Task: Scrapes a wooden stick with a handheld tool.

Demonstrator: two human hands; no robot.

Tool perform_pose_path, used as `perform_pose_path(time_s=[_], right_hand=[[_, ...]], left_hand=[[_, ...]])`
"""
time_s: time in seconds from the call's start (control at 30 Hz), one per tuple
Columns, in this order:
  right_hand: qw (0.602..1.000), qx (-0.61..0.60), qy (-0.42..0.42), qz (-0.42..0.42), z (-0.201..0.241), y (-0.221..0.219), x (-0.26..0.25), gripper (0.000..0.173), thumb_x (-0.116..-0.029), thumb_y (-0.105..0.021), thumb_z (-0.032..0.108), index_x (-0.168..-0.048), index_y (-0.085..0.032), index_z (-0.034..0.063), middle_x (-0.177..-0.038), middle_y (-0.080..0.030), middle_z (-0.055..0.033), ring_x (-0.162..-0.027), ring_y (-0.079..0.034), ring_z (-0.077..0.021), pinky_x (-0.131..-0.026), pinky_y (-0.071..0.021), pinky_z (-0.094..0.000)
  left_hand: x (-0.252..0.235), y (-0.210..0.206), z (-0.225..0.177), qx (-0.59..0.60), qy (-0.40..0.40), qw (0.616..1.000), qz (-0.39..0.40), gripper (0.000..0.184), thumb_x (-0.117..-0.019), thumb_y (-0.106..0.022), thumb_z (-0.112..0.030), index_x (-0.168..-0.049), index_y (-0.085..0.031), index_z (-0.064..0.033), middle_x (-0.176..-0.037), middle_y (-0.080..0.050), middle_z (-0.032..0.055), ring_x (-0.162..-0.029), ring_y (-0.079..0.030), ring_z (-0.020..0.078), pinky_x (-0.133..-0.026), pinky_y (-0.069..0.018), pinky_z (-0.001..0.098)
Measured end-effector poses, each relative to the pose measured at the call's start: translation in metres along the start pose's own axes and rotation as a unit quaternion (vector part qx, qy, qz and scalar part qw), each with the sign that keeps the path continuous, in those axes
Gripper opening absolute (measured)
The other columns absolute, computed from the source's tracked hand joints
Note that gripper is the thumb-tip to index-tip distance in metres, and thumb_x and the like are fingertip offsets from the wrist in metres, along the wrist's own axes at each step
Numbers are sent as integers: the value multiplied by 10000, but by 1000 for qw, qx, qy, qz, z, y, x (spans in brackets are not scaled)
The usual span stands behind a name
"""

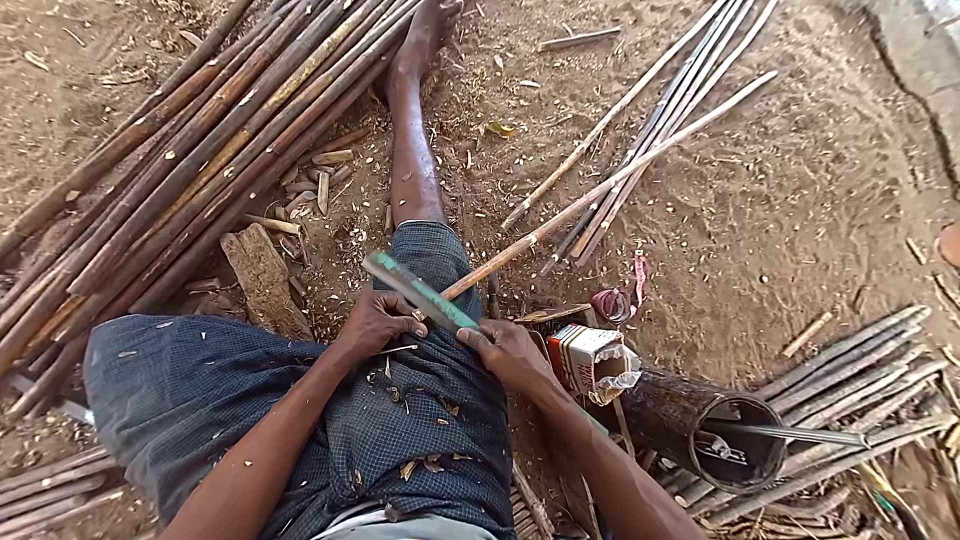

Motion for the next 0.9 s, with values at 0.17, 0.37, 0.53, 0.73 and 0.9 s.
perform_pose_path(time_s=[0.17,0.37,0.53,0.73,0.9], right_hand=[[999,32,43,7,6,-6,2,468,-1028,-539,538,-809,-627,133,-660,-556,-43,-608,-575,-216,-562,-469,-470],[973,-224,-53,-31,-19,17,-14,438,-1072,-497,461,-952,-651,68,-570,-520,-48,-401,-434,-145,-380,-389,-300],[966,-242,-72,-55,-24,16,-15,425,-1067,-521,446,-926,-646,66,-568,-531,-58,-396,-440,-146,-371,-383,-289],[966,-241,-92,-12,-16,1,-21,435,-1066,-518,459,-941,-647,63,-573,-529,-61,-409,-452,-150,-388,-397,-294],[966,-247,-75,-29,-22,-6,-2,547,-1001,-487,666,-904,-626,146,-532,-457,-51,-382,-387,-146,-378,-345,-282]], left_hand=[[1,1,-4,5,0,1000,-16,261,-701,-911,-21,-892,-737,-55,-736,-715,47,-558,-614,113,-563,-548,284],[-1,3,-2,22,-30,999,33,166,-825,-829,-32,-958,-729,-32,-779,-700,46,-622,-615,114,-579,-525,252],[14,2,-4,-7,-42,999,0,51,-947,-722,-121,-969,-741,-79,-798,-674,34,-605,-573,124,-553,-489,260],[46,-4,1,175,102,978,-50,226,-1064,-535,-152,-934,-665,-21,-754,-602,77,-563,-507,113,-515,-451,226],[65,7,-15,-225,-42,954,-192,154,-1003,-625,-191,-1130,-690,-132,-984,-679,-7,-696,-628,116,-625,-561,331]])
Point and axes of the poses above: each hand's wrist, its own x-axis away from the middle knuckle, its own y-axis out of the back of the hand, z = x × y, the point moved 4 cm from there along -x, towards the middle knuckle
